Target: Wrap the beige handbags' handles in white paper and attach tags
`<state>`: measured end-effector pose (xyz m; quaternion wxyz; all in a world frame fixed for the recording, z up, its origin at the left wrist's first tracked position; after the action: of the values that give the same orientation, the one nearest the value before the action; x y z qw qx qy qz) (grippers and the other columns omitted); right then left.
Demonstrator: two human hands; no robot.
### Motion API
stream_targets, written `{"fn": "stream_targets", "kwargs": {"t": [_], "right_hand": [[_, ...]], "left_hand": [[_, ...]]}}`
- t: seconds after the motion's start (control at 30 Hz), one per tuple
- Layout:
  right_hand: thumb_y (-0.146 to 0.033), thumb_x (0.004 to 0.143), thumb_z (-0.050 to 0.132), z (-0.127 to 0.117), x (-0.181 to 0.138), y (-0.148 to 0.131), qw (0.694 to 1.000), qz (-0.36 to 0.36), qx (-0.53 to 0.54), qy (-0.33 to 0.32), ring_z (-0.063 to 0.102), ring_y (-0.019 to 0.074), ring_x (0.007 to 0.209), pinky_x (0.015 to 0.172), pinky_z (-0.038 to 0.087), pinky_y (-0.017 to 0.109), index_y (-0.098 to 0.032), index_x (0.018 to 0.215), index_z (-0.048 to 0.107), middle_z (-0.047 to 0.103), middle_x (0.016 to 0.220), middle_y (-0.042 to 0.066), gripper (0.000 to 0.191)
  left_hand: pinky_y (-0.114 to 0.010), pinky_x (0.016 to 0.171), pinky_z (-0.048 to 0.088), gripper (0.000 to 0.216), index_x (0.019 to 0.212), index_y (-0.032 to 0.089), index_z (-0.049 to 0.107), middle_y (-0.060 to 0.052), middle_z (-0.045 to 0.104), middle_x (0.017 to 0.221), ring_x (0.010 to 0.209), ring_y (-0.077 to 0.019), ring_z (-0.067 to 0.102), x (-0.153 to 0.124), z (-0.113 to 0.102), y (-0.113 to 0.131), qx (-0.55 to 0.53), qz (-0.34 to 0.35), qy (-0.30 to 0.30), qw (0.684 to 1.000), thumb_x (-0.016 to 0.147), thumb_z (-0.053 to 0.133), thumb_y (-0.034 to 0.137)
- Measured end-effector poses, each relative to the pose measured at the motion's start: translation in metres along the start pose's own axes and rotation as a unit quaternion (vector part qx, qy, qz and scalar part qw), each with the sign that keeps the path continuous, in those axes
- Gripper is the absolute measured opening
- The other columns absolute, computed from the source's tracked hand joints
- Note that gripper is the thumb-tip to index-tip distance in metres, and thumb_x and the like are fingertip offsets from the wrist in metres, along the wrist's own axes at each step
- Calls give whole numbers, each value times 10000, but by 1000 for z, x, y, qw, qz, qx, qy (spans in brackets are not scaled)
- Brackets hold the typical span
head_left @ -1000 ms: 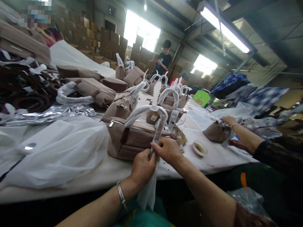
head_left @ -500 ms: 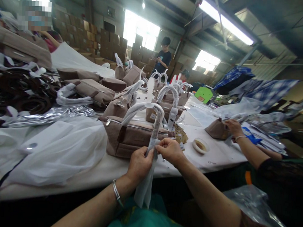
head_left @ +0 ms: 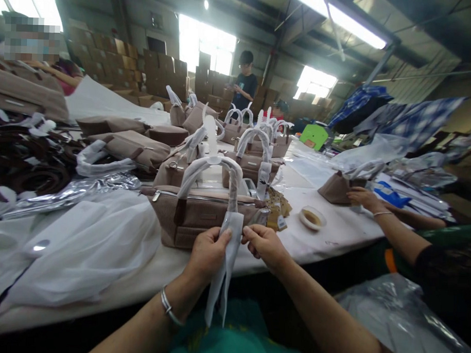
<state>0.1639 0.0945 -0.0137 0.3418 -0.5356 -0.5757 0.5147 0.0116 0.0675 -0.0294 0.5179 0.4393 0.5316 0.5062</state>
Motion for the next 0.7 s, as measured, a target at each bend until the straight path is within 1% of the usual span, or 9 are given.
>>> {"fn": "stream_targets", "kwargs": {"t": [0.1,0.2,0.27,0.37,0.43,0.5,0.57,0.63,0.7], "right_hand": [[-517,766,623,9,4,-15,998,-44,-38,22,364,68,414,396,271,206,-177,534,517,436,445,-43,425],[-519,744,647,15,6,-18,997,-64,-23,30,348,72,435,411,260,216,-190,496,453,409,446,-48,455],[-530,753,640,17,7,-13,998,-60,7,29,332,75,420,407,252,223,-197,510,450,389,425,-57,454],[-520,773,643,17,9,-3,997,-63,16,42,332,76,406,403,243,225,-195,527,468,398,413,-60,444],[-518,784,649,16,8,3,997,-64,23,43,333,73,395,397,236,222,-192,542,475,410,413,-60,441],[-542,799,634,18,5,9,997,-58,56,15,342,73,386,391,239,218,-189,576,493,430,425,-58,441],[-588,823,589,23,-4,17,993,-41,97,-46,379,79,399,403,271,213,-178,651,549,473,463,-46,447],[-619,830,566,31,-17,27,987,-24,115,-108,435,85,451,446,324,210,-158,736,612,533,538,-22,473],[-608,822,591,41,-30,37,982,-15,118,-146,486,94,536,509,372,210,-143,778,652,576,624,1,471]], "left_hand": [[-223,523,344,425,812,123,709,-23,621,672,606,-135,497,0,-1,6,5,7,3,1000,776,644,541],[-217,522,356,448,823,130,699,-19,619,667,596,-125,495,-7,-6,3,-25,-14,-2,1000,784,623,570],[-222,508,370,490,847,127,683,-31,631,669,564,-124,502,-19,-5,-12,-85,-74,-38,993,783,603,607],[-238,511,409,523,867,117,660,-68,663,696,548,-137,543,-48,3,-45,-146,-192,-117,964,755,631,628],[-238,519,417,495,847,117,644,-58,653,673,540,-133,544,-63,3,-63,-155,-228,-127,953,722,690,594],[-230,519,406,458,814,124,629,-27,623,634,529,-120,520,-68,-2,-72,-155,-227,-100,956,692,736,552],[-219,510,386,432,789,126,625,0,590,605,517,-105,485,-66,-8,-74,-144,-208,-73,965,685,748,527],[-214,509,373,410,783,124,634,8,580,606,521,-98,466,-62,-9,-72,-124,-186,-77,972,701,735,513],[-216,515,374,403,798,119,648,-5,600,635,537,-103,472,-59,-7,-69,-102,-167,-97,976,730,706,512]]}}
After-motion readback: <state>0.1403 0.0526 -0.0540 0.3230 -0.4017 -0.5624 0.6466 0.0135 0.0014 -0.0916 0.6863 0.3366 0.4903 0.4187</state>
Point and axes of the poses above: each hand's wrist, its own x-axis towards the middle knuckle, its own z-axis out of the palm, y = z × x, the point moved 8 cm from there along x, towards the middle knuckle
